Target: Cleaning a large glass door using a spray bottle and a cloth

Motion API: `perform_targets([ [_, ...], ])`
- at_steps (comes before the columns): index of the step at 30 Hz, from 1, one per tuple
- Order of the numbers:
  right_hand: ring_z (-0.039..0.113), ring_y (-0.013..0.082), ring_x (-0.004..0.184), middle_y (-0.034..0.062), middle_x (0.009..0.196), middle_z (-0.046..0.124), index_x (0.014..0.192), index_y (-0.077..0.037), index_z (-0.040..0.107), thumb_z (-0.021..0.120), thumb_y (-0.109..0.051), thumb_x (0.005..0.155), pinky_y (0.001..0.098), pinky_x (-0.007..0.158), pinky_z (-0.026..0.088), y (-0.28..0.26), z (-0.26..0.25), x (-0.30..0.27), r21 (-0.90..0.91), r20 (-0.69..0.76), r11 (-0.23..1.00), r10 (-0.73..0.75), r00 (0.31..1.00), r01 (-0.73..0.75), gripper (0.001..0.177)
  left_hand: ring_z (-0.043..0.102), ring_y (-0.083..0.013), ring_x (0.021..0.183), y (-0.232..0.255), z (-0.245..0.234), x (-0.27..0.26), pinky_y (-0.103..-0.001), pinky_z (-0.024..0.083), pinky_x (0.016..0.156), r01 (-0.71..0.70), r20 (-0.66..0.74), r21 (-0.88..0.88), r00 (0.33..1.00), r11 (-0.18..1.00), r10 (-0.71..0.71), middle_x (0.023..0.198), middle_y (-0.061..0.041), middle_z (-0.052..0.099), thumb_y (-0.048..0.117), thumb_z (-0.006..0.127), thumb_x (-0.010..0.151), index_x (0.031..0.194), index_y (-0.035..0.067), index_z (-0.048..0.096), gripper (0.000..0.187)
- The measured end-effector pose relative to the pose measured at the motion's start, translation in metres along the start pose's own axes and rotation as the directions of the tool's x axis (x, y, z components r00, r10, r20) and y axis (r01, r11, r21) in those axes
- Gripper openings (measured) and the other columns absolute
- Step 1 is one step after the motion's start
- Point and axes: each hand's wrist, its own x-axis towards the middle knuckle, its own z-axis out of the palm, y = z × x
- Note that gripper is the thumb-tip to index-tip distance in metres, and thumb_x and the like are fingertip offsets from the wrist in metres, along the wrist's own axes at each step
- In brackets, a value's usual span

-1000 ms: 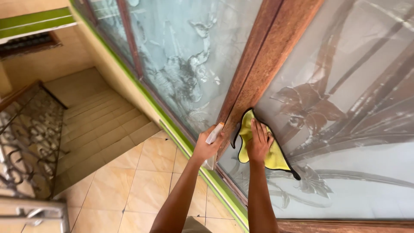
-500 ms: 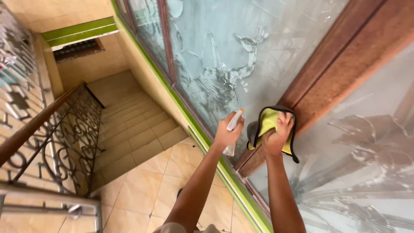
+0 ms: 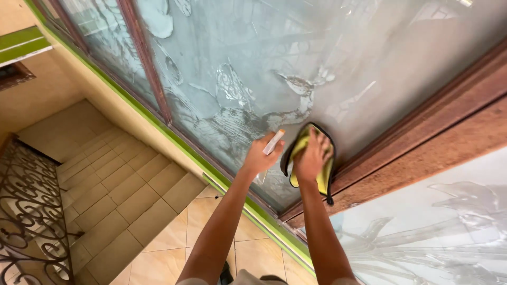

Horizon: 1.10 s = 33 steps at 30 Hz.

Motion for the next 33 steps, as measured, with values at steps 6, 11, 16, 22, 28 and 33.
perform_targets([
  [6, 0.03, 0.0261, 0.154, 0.0074, 0.167, 0.031, 0.162, -0.017, 0.031, 0.092, -0.024, 0.053, 0.0343, 0.13, 0.018, -0.106, 0.063, 0.054, -0.027, 0.147, 0.818, -0.566, 0.812, 0.575, 0.125, 0.064, -0.0248, 0.052, -0.056, -0.05, 0.011, -0.036, 0.049, 0.049, 0.017, -0.07, -0.082, 0.997, 0.996, -0.023, 0.053, -0.019, 0.058, 0.03, 0.072, 0.09, 0.082, 0.014, 0.066, 0.019],
  [11, 0.05, 0.0311, 0.136, 0.0112, 0.146, 0.054, 0.155, -0.02, 0.047, 0.068, -0.01, 0.088, 0.0443, 0.115, 0.035, -0.068, 0.053, 0.031, 0.049, 0.072, 0.885, -0.465, 0.882, 0.462, 0.071, 0.062, -0.0242, 0.048, -0.049, -0.096, 0.022, -0.035, 0.048, 0.048, 0.067, -0.123, -0.146, 0.989, 0.987, -0.085, 0.05, -0.014, 0.06, 0.026, 0.067, 0.093, 0.08, 0.012, 0.063, 0.02],
  [16, 0.043, 0.0269, 0.141, 0.006, 0.155, 0.049, 0.164, -0.039, 0.038, 0.061, -0.035, 0.095, 0.0503, 0.107, 0.035, -0.055, 0.018, 0.016, -0.304, 0.024, 0.912, -0.281, 0.959, 0.275, 0.073, 0.06, -0.021, 0.045, -0.068, -0.136, 0.029, -0.033, 0.046, 0.045, 0.06, -0.163, -0.09, 0.984, 0.994, -0.074, 0.047, -0.012, 0.059, 0.025, 0.068, 0.092, 0.074, 0.012, 0.061, 0.024],
  [22, 0.024, 0.0283, 0.155, 0.0026, 0.17, 0.023, 0.166, -0.036, 0.012, 0.068, -0.009, 0.089, 0.0609, 0.114, 0.034, -0.2, 0.086, 0.103, 0.001, 0.495, 0.938, -0.302, 0.815, 0.346, 0.099, 0.058, -0.0178, 0.049, -0.097, -0.145, 0.04, -0.033, 0.045, 0.048, 0.085, -0.167, -0.082, 0.981, 0.993, -0.097, 0.051, -0.013, 0.057, 0.023, 0.068, 0.092, 0.077, 0.014, 0.063, 0.018],
  [28, 0.023, 0.0244, 0.156, 0.0038, 0.169, 0.026, 0.16, -0.021, 0.035, 0.075, 0.004, 0.081, 0.0411, 0.126, 0.026, -0.222, 0.09, 0.11, 0.265, 0.227, 0.854, -0.507, 0.832, 0.448, 0.092, 0.054, -0.0229, 0.051, -0.109, -0.16, 0.059, -0.038, 0.043, 0.05, 0.105, -0.221, -0.026, 0.969, 0.994, -0.108, 0.056, -0.018, 0.056, 0.026, 0.067, 0.093, 0.081, 0.011, 0.062, 0.019],
  [33, 0.029, 0.0142, 0.153, -0.0037, 0.168, 0.032, 0.164, -0.04, 0.029, 0.064, -0.017, 0.089, 0.0407, 0.114, 0.028, -0.169, 0.077, 0.07, -0.216, 0.114, 0.894, -0.376, 0.919, 0.393, 0.086, 0.057, -0.0265, 0.05, -0.135, -0.195, 0.088, -0.037, 0.045, 0.051, 0.13, -0.268, 0.041, 0.957, 0.991, -0.114, 0.056, -0.016, 0.058, 0.028, 0.069, 0.09, 0.081, 0.014, 0.065, 0.017],
])
